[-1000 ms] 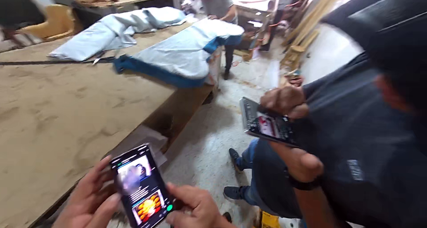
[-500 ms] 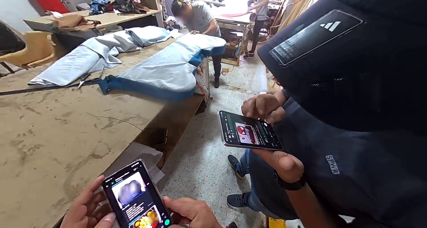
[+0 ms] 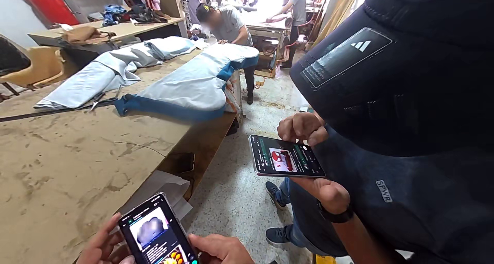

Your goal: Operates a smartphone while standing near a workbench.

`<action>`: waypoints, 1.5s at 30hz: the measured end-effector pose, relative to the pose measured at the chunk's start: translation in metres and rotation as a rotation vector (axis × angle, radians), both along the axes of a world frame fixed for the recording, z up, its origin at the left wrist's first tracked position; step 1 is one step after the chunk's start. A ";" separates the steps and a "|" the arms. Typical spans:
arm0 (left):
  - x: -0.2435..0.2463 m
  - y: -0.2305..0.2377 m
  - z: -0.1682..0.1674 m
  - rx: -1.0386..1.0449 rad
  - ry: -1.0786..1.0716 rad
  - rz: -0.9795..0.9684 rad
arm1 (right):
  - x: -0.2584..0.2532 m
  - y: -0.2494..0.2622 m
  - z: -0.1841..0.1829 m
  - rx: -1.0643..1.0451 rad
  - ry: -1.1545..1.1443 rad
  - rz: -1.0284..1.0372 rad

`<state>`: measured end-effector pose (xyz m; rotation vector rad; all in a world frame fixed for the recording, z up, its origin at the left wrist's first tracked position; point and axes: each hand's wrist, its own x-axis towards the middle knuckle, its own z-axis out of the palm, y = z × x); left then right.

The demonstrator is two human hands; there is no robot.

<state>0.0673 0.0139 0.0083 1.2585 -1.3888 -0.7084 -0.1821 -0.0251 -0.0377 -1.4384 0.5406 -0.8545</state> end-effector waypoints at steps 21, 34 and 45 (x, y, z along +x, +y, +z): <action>-0.001 -0.006 0.001 0.015 -0.028 0.016 | 0.000 -0.004 -0.001 -0.008 -0.017 -0.009; -0.040 0.001 -0.010 0.222 0.961 -0.192 | 0.002 -0.004 0.002 -0.055 0.001 0.004; -0.041 -0.001 -0.007 0.273 0.982 0.083 | -0.052 0.006 0.133 -0.300 -0.198 -0.066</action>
